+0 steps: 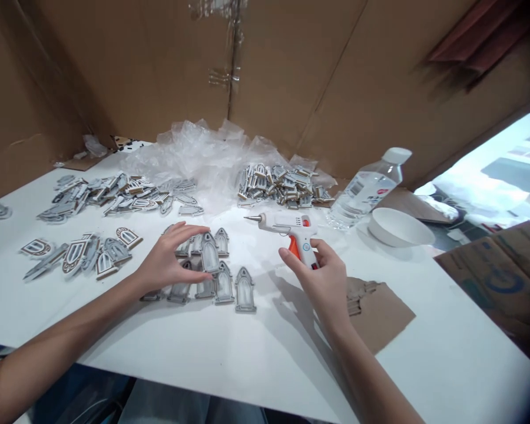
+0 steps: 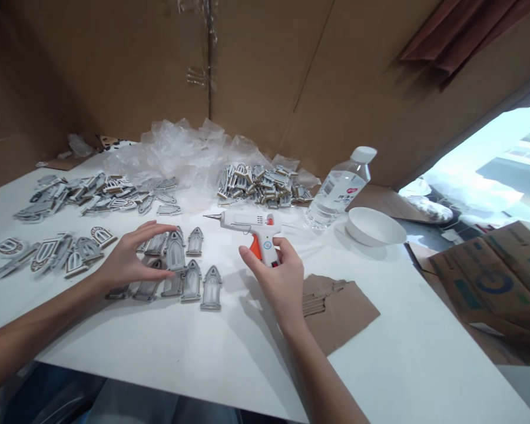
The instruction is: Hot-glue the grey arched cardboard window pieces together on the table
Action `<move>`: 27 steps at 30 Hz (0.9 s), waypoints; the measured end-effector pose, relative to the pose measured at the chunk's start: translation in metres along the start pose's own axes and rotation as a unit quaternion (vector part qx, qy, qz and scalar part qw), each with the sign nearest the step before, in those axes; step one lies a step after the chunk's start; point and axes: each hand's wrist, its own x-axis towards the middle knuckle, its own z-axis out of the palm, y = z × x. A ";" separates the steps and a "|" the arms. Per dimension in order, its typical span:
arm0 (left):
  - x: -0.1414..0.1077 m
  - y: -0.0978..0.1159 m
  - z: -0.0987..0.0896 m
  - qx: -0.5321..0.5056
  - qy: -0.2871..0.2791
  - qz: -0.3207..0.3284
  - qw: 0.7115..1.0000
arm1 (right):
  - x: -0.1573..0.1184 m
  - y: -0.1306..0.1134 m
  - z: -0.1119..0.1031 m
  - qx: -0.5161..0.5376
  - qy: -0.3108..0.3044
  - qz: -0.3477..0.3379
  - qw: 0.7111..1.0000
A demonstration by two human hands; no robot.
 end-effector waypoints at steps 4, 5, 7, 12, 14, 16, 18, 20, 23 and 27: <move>0.010 0.003 0.004 -0.028 -0.071 -0.053 0.996 | -0.001 0.000 -0.001 0.010 0.004 0.028 1.000; 0.015 0.004 0.006 -0.037 -0.087 -0.066 0.993 | -0.002 0.000 -0.001 0.015 0.001 0.034 0.999; 0.026 0.005 0.009 -0.061 -0.110 -0.084 0.988 | -0.003 -0.002 -0.001 0.032 -0.011 0.042 0.999; 0.057 0.004 0.027 -0.075 -0.140 -0.106 0.982 | -0.003 -0.005 -0.003 0.072 -0.022 0.060 0.995; 0.066 0.003 0.037 -0.065 -0.152 -0.099 0.981 | -0.003 -0.006 -0.005 0.081 -0.020 0.060 0.995; 0.071 0.003 0.045 -0.054 -0.162 -0.091 0.981 | -0.004 -0.006 -0.005 0.091 -0.021 0.056 0.994; 0.072 0.003 0.051 -0.042 -0.171 -0.085 0.981 | -0.005 -0.006 -0.006 0.101 -0.023 0.050 0.993; 0.072 0.005 0.055 -0.032 -0.181 -0.080 0.980 | -0.006 -0.006 -0.007 0.109 -0.027 0.046 0.993; 0.071 0.006 0.056 -0.022 -0.199 -0.076 0.977 | -0.008 -0.007 -0.008 0.114 -0.029 0.039 0.992; 0.068 0.002 0.057 -0.006 -0.224 -0.088 0.971 | -0.009 -0.008 -0.009 0.118 -0.026 0.026 0.992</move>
